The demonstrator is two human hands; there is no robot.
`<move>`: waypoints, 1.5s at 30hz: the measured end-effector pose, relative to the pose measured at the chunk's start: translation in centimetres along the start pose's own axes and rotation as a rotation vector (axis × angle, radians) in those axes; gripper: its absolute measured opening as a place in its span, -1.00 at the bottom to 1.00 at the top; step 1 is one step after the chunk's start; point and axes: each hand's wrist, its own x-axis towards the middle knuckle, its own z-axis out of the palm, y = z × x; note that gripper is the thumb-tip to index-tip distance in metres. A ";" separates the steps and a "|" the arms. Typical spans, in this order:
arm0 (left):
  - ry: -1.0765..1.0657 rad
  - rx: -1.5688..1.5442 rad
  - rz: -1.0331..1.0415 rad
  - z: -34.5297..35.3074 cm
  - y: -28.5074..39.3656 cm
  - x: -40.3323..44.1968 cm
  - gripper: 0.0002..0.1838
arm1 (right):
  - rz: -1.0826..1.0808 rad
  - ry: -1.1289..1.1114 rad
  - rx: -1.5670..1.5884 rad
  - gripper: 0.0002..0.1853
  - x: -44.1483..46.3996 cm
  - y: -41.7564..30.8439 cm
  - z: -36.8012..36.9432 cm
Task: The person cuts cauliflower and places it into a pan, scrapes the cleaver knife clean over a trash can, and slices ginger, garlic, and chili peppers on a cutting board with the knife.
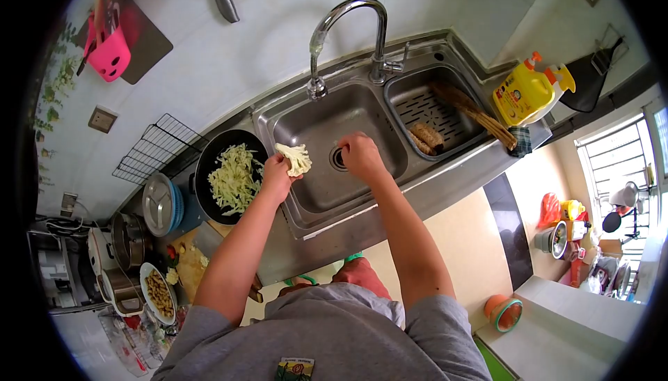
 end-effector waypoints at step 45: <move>-0.128 0.166 0.128 -1.3 1.7 -2.9 -0.80 | -0.095 -0.186 0.094 -0.83 -1.3 -9.2 -4.6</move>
